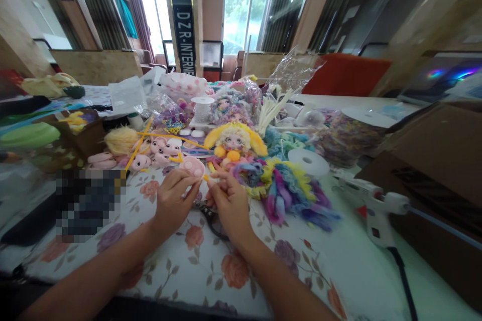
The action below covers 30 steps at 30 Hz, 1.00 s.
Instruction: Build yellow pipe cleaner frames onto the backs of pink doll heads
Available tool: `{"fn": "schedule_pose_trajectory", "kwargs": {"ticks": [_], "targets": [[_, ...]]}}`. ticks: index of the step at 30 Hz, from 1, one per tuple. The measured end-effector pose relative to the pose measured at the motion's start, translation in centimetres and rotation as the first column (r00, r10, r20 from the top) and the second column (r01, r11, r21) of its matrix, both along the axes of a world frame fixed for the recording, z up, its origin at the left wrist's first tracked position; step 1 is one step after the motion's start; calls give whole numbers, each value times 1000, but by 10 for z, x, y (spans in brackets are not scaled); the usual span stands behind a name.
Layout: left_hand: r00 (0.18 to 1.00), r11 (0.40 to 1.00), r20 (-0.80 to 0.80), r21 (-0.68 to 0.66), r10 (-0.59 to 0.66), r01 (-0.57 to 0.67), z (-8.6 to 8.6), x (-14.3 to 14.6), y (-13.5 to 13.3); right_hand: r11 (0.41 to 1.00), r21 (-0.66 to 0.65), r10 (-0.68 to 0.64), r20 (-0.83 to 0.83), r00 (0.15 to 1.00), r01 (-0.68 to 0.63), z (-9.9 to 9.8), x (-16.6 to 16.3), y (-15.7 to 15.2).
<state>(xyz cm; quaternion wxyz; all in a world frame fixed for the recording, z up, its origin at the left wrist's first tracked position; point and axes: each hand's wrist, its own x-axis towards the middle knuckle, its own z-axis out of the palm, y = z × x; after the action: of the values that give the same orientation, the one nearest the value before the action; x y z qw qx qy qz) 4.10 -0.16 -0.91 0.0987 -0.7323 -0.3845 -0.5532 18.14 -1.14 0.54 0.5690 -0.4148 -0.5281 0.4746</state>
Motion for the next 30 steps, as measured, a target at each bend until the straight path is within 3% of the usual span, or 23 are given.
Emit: {"fn": "schedule_pose_trajectory", "kwargs": {"ticks": [6, 11, 17, 21, 23, 26, 30], "targets": [[997, 998, 63, -48, 48, -45, -2, -6, 7, 992, 98, 86, -43, 995, -82, 2, -2, 0], [992, 991, 116, -129, 58, -43, -1, -7, 12, 989, 143, 33, -49, 998, -26, -1, -5, -1], [911, 922, 314, -358, 267, -147, 7, -17, 21, 983, 179, -46, 7, 999, 44, -1, -1, -2], [933, 922, 339, -386, 123, 18, 10, -12, 16, 980, 189, -113, 245, 963, 67, -3, 4, 3], [925, 893, 378, -430, 45, 132, 10, -9, 14, 989, 138, -89, 300, 950, 49, -4, 5, 5], [888, 811, 457, -502, -46, 300, 8, -7, 12, 997, 56, -69, 297, 952, 54, -3, 5, 5], [865, 754, 490, -526, -110, 394, 6, -5, 11, 994, 30, -107, 238, 965, 102, 1, 4, 4]]}}
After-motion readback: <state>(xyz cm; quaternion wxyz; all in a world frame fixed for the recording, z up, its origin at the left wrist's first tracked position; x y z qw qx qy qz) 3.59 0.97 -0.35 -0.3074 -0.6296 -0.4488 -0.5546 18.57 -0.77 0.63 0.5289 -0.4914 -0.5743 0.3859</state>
